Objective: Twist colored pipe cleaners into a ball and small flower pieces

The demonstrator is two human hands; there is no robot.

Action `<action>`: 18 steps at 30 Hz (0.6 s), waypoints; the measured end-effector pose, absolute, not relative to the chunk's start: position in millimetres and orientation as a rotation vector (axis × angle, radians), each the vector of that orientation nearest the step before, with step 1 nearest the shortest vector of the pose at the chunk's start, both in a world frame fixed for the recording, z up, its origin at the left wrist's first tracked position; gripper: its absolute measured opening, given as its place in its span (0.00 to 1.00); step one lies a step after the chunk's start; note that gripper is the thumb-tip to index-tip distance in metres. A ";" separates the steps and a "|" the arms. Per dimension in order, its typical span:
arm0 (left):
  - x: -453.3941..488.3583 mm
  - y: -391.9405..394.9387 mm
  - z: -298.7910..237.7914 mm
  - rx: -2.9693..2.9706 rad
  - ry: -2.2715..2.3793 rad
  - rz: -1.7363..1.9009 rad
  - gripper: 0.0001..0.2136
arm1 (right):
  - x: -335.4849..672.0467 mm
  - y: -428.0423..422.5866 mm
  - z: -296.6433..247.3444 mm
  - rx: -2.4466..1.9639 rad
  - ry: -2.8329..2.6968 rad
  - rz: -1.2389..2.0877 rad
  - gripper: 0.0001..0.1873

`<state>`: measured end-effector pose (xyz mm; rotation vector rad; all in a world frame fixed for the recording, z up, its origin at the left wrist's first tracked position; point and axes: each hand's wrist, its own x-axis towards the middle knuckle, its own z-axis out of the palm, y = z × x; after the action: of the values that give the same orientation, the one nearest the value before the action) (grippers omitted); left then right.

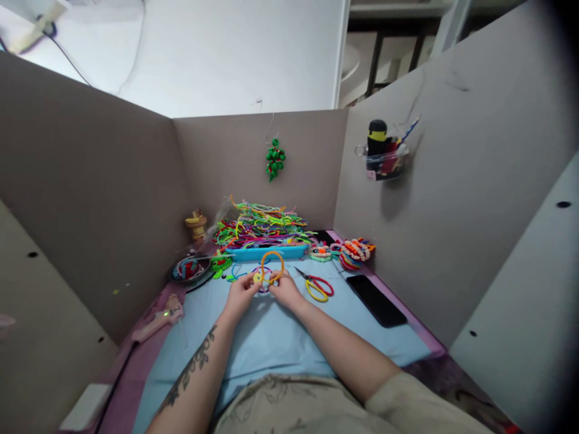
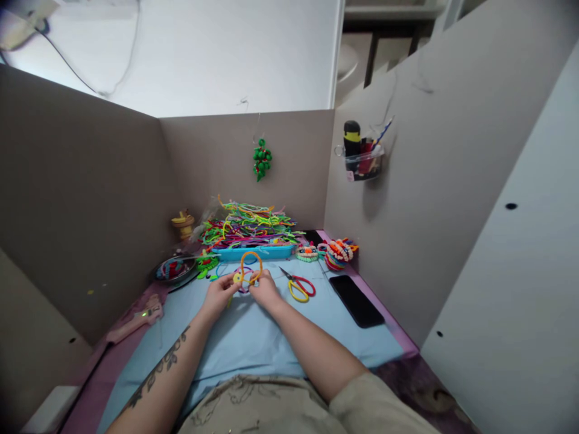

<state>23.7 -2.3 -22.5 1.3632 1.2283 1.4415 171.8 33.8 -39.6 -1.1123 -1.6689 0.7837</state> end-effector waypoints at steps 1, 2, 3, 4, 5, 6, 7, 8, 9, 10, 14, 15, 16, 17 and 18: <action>24.3 -2.8 -21.8 1.359 1.234 1.440 0.21 | 172.4 34.4 -40.3 -1.124 -1.707 0.793 0.06; 24.8 -3.3 -21.1 1.357 1.240 1.437 0.21 | 173.0 34.9 -41.0 -1.130 -1.743 0.810 0.05; 25.3 -3.8 -20.5 1.360 1.246 1.433 0.21 | 173.6 35.2 -41.7 -1.131 -1.773 0.827 0.05; 25.7 -4.2 -20.0 1.366 1.253 1.431 0.20 | 174.2 35.5 -42.5 -1.128 -1.793 0.836 0.04; 26.0 -4.4 -19.6 1.376 1.258 1.429 0.20 | 174.8 35.7 -43.2 -1.127 -1.802 0.833 0.04; 26.3 -4.7 -19.3 1.385 1.260 1.428 0.19 | 175.4 35.7 -43.8 -1.131 -1.805 0.823 0.04; 26.6 -4.9 -19.0 1.392 1.258 1.428 0.19 | 175.9 35.6 -44.3 -1.138 -1.810 0.815 0.04; 26.9 -5.0 -18.9 1.393 1.257 1.432 0.19 | 176.4 35.4 -44.6 -1.144 -1.812 0.818 0.04; 27.1 -5.1 -18.7 1.390 1.254 1.436 0.19 | 176.7 35.1 -44.5 -1.150 -1.811 0.831 0.05; 27.2 -5.1 -18.6 1.382 1.252 1.440 0.20 | 176.8 34.6 -44.2 -1.156 -1.799 0.852 0.05; 26.2 -4.6 -17.2 1.304 1.260 1.492 0.21 | 173.7 31.1 -40.1 -1.111 -1.663 0.992 0.12; 25.8 -4.4 -16.7 1.278 1.254 1.518 0.22 | 172.1 29.9 -38.8 -1.072 -1.625 1.048 0.13; 25.4 -4.1 -16.2 1.253 1.244 1.544 0.22 | 170.3 28.4 -37.5 -1.030 -1.597 1.108 0.13; 25.0 -3.8 -15.8 1.227 1.234 1.569 0.22 | 168.5 26.9 -36.4 -0.993 -1.579 1.164 0.13; 24.7 -3.6 -15.5 1.203 1.225 1.591 0.22 | 166.9 25.1 -35.2 -0.968 -1.573 1.206 0.12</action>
<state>24.7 -3.6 -15.5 1.2032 1.2250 1.5908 166.9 25.1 -35.2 -0.9681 -1.5735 1.2055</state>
